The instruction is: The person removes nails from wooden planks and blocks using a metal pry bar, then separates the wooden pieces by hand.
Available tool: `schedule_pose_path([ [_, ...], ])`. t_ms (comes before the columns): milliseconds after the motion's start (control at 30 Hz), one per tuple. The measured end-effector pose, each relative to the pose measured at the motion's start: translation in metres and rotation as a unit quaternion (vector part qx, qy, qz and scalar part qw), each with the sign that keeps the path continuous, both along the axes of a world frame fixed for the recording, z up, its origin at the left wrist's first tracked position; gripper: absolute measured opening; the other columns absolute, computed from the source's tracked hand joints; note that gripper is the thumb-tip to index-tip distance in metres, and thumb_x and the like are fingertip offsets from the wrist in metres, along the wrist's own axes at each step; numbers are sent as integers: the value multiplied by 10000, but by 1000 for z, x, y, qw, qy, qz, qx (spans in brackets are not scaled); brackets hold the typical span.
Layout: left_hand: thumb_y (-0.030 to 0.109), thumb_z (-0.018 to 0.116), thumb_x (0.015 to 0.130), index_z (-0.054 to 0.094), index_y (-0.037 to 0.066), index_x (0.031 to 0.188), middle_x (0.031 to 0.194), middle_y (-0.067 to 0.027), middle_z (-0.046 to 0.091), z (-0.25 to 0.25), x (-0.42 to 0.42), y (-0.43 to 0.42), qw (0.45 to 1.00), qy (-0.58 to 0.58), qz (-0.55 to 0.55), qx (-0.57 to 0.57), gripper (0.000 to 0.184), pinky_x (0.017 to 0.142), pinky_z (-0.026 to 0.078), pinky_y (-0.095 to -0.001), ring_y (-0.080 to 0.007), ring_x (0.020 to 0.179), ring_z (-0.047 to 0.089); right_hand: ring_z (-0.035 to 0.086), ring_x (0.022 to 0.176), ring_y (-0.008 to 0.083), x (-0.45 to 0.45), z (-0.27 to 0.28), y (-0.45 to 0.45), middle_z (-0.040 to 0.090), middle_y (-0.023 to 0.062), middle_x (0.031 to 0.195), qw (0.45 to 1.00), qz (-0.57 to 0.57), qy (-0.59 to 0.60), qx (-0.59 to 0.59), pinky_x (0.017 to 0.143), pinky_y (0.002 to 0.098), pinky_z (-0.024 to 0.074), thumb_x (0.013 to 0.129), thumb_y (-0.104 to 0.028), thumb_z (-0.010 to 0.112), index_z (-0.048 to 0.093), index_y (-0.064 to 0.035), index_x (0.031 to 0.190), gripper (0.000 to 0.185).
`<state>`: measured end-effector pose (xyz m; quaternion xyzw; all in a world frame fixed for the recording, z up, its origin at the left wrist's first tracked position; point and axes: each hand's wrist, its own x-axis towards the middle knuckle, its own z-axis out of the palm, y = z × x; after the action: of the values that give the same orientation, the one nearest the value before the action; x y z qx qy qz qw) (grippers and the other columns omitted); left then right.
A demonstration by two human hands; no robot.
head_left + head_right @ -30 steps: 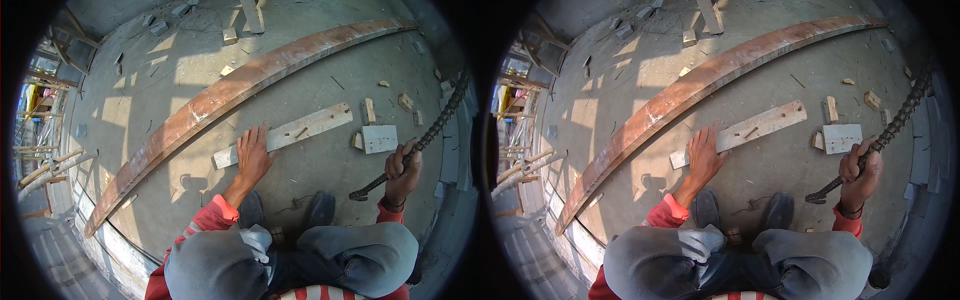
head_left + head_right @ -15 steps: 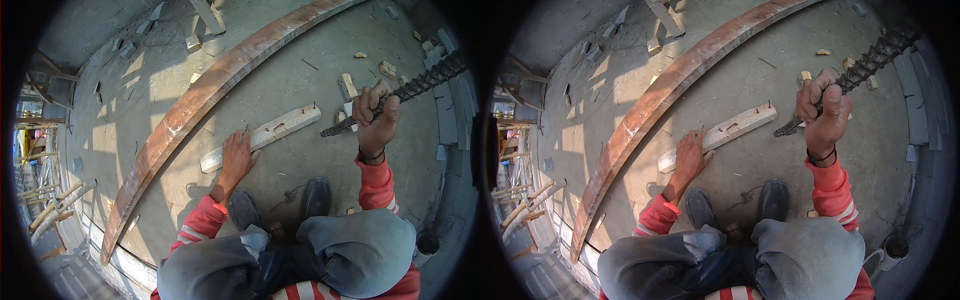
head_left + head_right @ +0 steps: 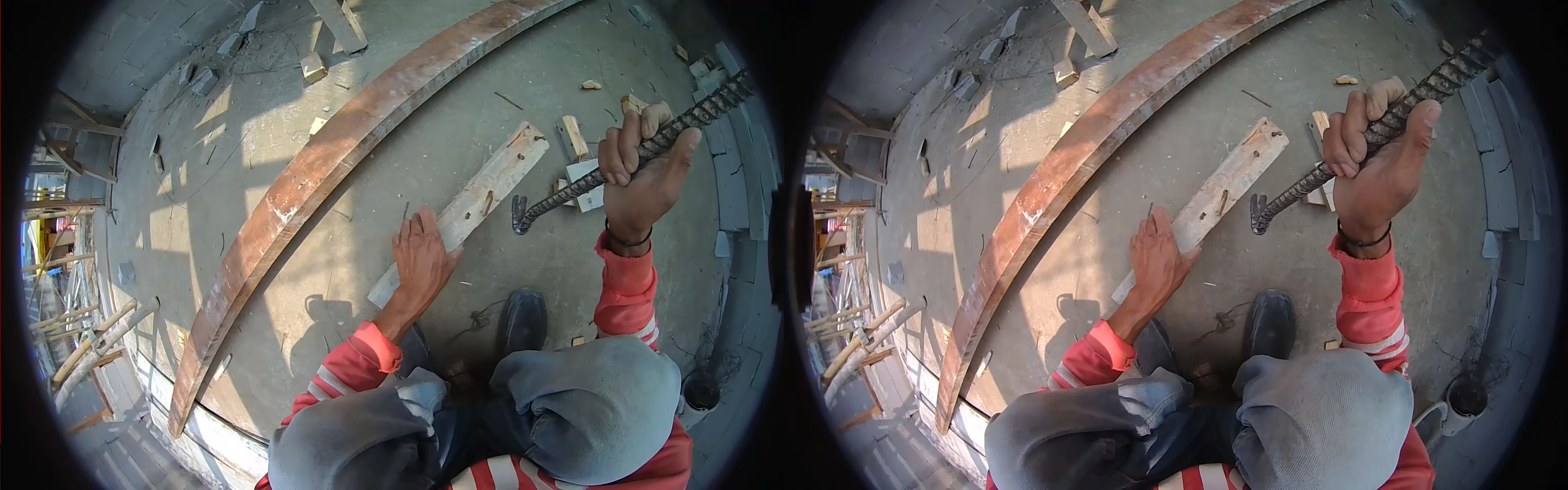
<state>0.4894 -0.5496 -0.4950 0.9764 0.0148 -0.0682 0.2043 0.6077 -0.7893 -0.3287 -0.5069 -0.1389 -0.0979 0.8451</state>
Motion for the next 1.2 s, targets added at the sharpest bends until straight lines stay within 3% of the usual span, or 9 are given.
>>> schedule_pose_path([
  [200, 381, 881, 757, 448, -24, 1260, 1220, -275, 585, -10, 27, -24, 991, 57, 53, -111, 777, 954, 465, -533, -450, 1185, 555, 234, 451, 88, -9, 27, -18, 305, -15, 598, 999, -10, 8, 33, 432, 249, 220, 1043, -667, 377, 406, -112, 901, 573],
  [267, 413, 835, 826, 447, -28, 1286, 1227, -302, 582, -11, 31, -32, 973, 89, 56, -206, 746, 985, 462, -532, -469, 1195, 554, 236, 446, 87, -17, 35, -26, 311, -13, 592, 999, -18, 5, 26, 435, 247, 228, 1042, -663, 380, 401, -113, 893, 571],
  [467, 374, 719, 950, 535, -56, 1249, 1173, -297, 640, -66, 34, -51, 966, 73, 29, -247, 555, 969, 484, -497, -440, 1137, 623, 241, 434, 86, -50, 49, -49, 318, -13, 592, 998, -66, 1, -23, 431, 238, 235, 1049, -658, 356, 398, -106, 891, 576],
  [633, 354, 725, 940, 601, -84, 1137, 1096, -326, 684, -83, 39, -48, 929, 78, 65, -357, 496, 935, 507, -498, -474, 1068, 654, 251, 431, 89, -89, 80, -87, 331, -9, 588, 991, -102, -12, -87, 425, 237, 245, 1049, -653, 359, 389, -100, 893, 575],
  [833, 351, 769, 907, 599, -48, 1188, 1017, -264, 713, -84, 48, -48, 904, 146, 53, -397, 516, 843, 545, -470, -392, 945, 715, 262, 439, 90, -116, 110, -115, 331, -6, 591, 983, -97, -25, -153, 429, 232, 248, 1021, -686, 399, 382, -109, 906, 588],
  [900, 295, 775, 921, 518, -24, 1362, 1034, -172, 733, -87, 46, -48, 898, 97, 79, -422, 602, 712, 628, -376, -230, 917, 731, 261, 444, 83, -117, 112, -109, 340, -7, 594, 982, -101, -22, -157, 426, 224, 253, 1011, -709, 398, 383, -107, 899, 613],
  [1000, 254, 802, 899, 474, -18, 1387, 1040, -164, 724, -71, 48, -43, 862, 155, 101, -471, 648, 657, 653, -382, -236, 916, 734, 263, 450, 67, -118, 89, -97, 354, -19, 585, 982, -72, -43, -169, 423, 210, 273, 981, -759, 408, 382, -102, 860, 668],
  [1133, 388, 784, 895, 543, -8, 1315, 1056, -269, 718, -45, 53, -31, 896, 209, 95, -379, 625, 869, 559, -482, -377, 989, 724, 270, 453, 61, -104, 56, -57, 350, -24, 580, 985, -57, -21, -159, 414, 222, 257, 970, -774, 417, 387, -97, 835, 690],
  [1200, 529, 694, 941, 534, 12, 1350, 1061, -222, 718, -51, 61, -18, 966, 221, -62, -122, 678, 853, 578, -466, -377, 969, 724, 247, 443, 70, -92, 37, -37, 331, -26, 567, 988, -23, 11, -149, 415, 234, 233, 994, -763, 360, 388, -113, 839, 668],
])
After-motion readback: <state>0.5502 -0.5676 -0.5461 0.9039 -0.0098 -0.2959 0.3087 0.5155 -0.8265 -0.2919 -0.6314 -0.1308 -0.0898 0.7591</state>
